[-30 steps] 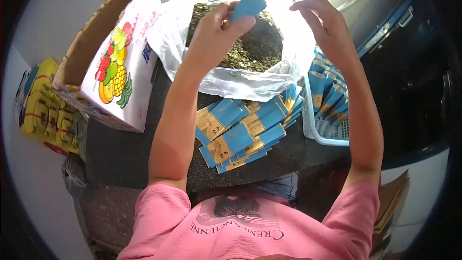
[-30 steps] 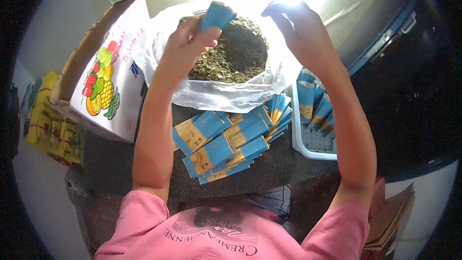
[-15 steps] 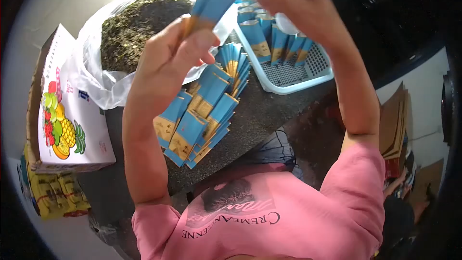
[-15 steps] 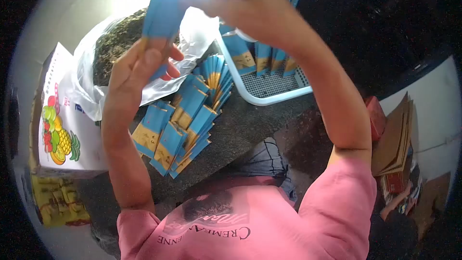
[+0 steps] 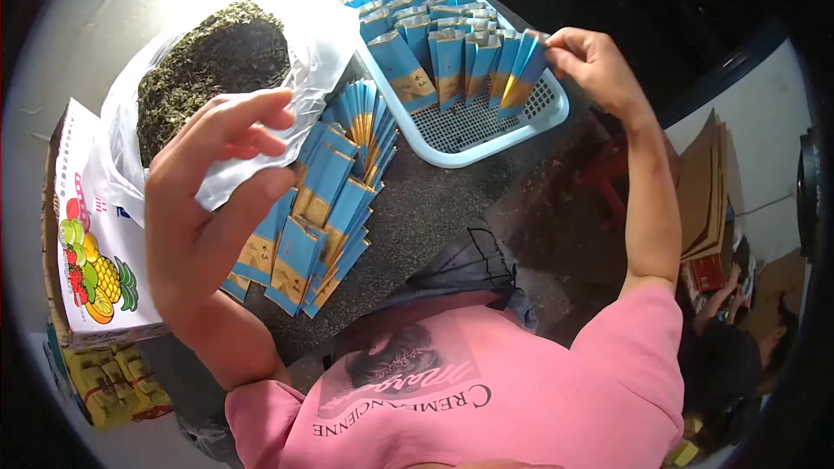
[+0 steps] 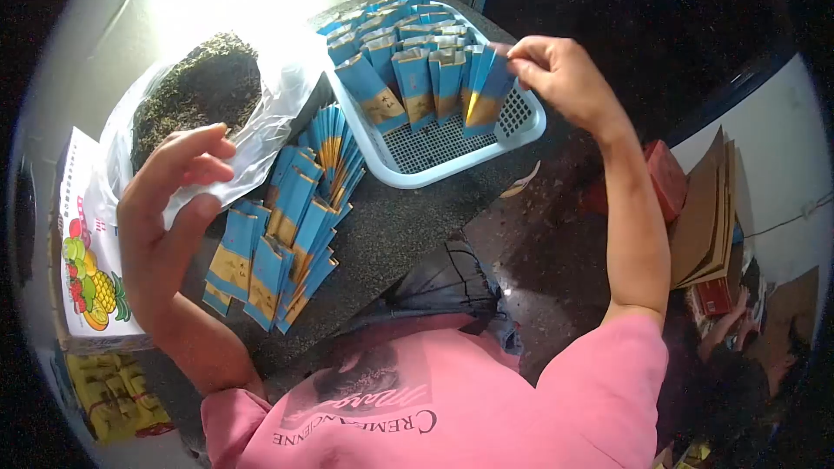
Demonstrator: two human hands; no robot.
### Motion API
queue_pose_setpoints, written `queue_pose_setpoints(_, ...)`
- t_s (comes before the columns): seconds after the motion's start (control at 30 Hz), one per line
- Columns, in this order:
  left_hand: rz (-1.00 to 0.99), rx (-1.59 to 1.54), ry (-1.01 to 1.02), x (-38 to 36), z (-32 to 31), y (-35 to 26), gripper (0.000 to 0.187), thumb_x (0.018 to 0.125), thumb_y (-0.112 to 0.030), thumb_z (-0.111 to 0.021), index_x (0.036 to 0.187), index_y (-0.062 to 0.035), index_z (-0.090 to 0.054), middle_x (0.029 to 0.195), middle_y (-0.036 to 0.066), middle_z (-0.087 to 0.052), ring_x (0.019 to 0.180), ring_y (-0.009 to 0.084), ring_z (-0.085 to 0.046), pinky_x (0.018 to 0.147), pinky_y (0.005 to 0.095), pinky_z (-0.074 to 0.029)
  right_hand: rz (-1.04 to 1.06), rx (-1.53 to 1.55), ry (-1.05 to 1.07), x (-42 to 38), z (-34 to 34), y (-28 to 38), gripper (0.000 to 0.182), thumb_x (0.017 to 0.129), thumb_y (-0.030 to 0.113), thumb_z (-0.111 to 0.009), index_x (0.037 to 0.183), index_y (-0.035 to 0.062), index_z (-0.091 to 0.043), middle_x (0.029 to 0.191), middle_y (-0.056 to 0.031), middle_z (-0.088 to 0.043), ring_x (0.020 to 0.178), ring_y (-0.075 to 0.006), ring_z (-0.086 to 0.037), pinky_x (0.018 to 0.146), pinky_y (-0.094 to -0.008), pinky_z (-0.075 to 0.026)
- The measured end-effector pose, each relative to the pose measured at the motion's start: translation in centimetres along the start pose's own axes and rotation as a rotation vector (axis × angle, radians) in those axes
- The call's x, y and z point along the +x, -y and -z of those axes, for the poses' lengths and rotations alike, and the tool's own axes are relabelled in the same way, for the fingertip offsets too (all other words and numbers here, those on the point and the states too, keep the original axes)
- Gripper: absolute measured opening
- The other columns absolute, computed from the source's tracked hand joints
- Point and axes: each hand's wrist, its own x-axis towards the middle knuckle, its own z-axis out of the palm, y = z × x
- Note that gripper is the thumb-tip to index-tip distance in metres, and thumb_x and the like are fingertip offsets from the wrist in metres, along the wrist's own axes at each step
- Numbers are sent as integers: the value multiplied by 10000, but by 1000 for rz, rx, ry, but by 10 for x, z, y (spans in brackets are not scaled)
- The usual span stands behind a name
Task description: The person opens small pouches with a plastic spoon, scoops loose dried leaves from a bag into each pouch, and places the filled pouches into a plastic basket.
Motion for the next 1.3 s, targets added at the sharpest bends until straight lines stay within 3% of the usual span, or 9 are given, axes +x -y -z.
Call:
queue_pose_setpoints(0.23, -339, -179, -295, -48, 56, -18, 208, 767, -85, -677, 953, 2, -651, 930, 147, -630, 787, 166, -617, 710, 304, -514, 84, -118, -22, 4, -41, -32, 200, 913, 152, -630, 995, -21, -688, 775, -45, -650, 694, -110, -585, 643, -262, -469)
queue_pose_setpoints(0.43, -558, -356, -272, -114, 102, -93, 121, 765, -100, -670, 843, -11, -648, 837, 120, -628, 748, 157, -615, 688, 303, -522, -25, -155, 93, 25, -51, -96, 387, 986, 204, -556, 1339, 49, -534, 1309, -101, -577, 1233, -202, -532, 1067, -324, -395)
queue_pose_setpoints(0.53, -410, -416, -88, -131, 81, -95, 121, 766, -105, -667, 834, -7, -649, 825, 121, -630, 740, 163, -617, 683, 305, -522, 417, -142, 148, 11, -53, -70, 388, 977, 125, -520, 1340, 0, -466, 1283, -122, -538, 1174, -194, -500, 1012, -321, -388)
queue_pose_setpoints(0.57, -354, -454, -21, -136, 71, -91, 121, 766, -107, -666, 831, -6, -649, 821, 121, -631, 737, 165, -618, 681, 306, -522, 228, 94, 62, 19, -57, -57, 309, 913, -8, -622, 1213, -66, -575, 1094, -144, -657, 962, -188, -630, 867, -284, -494)
queue_pose_setpoints(0.73, -119, -622, 244, -154, 19, -57, 126, 768, -117, -660, 815, 0, -651, 800, 123, -634, 723, 175, -622, 672, 311, -522, 129, 6, 56, 0, -54, -25, 325, 908, -14, -626, 1226, -59, -577, 1094, -123, -657, 952, -176, -623, 841, -275, -483)
queue_pose_setpoints(1.03, 48, -719, 452, -144, -17, -36, 146, 772, -134, -650, 787, 10, -655, 763, 126, -641, 698, 193, -628, 656, 319, -522, 20, 115, -424, -62, -51, 31, 202, 955, 153, -626, 1052, -22, -645, 652, 1, -509, 510, -78, -398, 450, -206, -319)
queue_pose_setpoints(1.13, 83, -727, 504, -138, -22, -35, 155, 774, -140, -647, 778, 14, -656, 750, 127, -643, 690, 199, -630, 651, 322, -522, -31, 377, -272, -98, -78, 56, 209, 995, 206, -568, 1071, 21, -629, 610, -54, -556, 455, -65, -420, 412, -165, -313)
queue_pose_setpoints(1.2, 105, -729, 540, -134, -25, -34, 161, 775, -144, -644, 772, 16, -657, 742, 127, -645, 685, 203, -632, 647, 323, -522, -39, 416, 201, -109, -92, 56, 151, 980, 155, -543, 1051, 41, -613, 869, -38, -566, 724, -94, -508, 698, -188, -369)
queue_pose_setpoints(1.3, 117, -728, 586, -128, -32, -34, 171, 776, -150, -641, 763, 20, -658, 730, 128, -647, 676, 209, -634, 642, 326, -522, 82, 562, 381, -115, -142, 100, 115, 846, 35, -604, 940, 8, -664, 790, -57, -609, 694, -119, -524, 639, -238, -387)
